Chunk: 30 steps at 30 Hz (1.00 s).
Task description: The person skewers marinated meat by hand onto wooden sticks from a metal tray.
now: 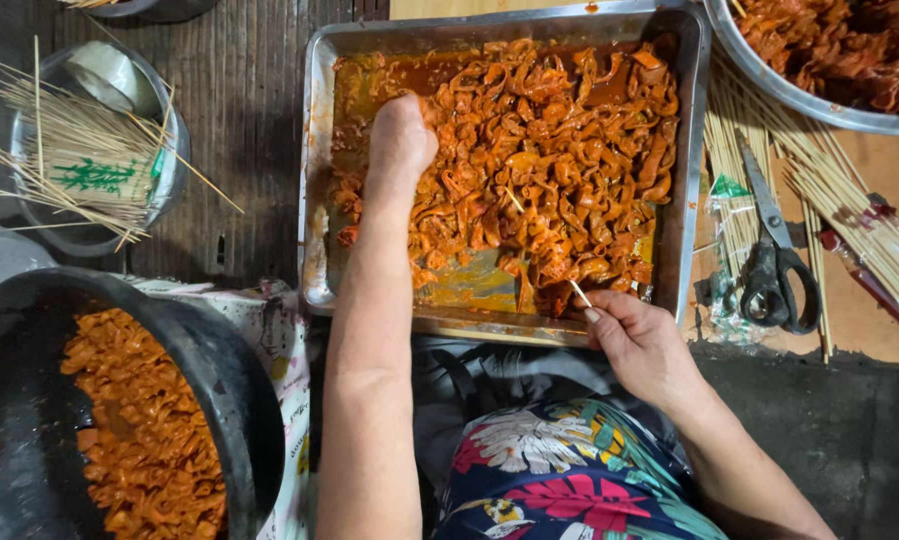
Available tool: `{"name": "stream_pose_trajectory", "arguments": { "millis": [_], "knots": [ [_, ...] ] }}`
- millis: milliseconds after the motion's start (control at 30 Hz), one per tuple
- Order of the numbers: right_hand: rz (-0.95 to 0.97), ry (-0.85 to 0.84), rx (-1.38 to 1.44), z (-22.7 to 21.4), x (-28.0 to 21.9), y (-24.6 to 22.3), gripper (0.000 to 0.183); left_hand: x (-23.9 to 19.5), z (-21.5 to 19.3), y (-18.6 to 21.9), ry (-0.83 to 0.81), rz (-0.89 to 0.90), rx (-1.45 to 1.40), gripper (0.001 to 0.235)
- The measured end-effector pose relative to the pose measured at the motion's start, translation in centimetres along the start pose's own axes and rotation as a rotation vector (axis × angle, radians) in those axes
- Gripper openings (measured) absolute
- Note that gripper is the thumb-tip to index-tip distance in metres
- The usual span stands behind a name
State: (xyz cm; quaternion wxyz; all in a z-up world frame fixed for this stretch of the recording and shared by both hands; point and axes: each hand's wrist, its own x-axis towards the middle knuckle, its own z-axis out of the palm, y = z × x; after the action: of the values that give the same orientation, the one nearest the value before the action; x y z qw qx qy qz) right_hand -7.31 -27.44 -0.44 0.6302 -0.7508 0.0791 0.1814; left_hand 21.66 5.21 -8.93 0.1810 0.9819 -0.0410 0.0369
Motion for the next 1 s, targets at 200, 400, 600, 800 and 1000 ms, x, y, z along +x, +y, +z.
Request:
{"name": "stream_pose_trajectory", "arguments": {
  "millis": [200,400,600,800,1000],
  "knots": [
    [-0.017,-0.053,0.082,1.0,0.2,-0.1,0.022,-3.0,-3.6,-0.8,-0.097,-0.131,-0.576,0.016],
    [-0.045,-0.142,0.19,2.1,0.4,-0.4,0.021,-9.8,-8.2,2.9,-0.161,-0.344,-1.611,0.031],
    [-0.062,-0.151,0.134,3.7,0.2,-0.4,0.022,-12.8,-8.7,6.7,-0.113,-0.369,-1.97,0.024],
    [-0.079,-0.154,0.121,3.8,-0.6,-0.9,0.022,-14.8,-9.5,9.0,0.021,-0.347,-1.856,0.018],
    [-0.088,-0.204,0.125,3.8,-1.2,-1.3,0.022,-15.1,-9.9,10.0,0.149,-0.36,-1.893,0.023]
  ]
}}
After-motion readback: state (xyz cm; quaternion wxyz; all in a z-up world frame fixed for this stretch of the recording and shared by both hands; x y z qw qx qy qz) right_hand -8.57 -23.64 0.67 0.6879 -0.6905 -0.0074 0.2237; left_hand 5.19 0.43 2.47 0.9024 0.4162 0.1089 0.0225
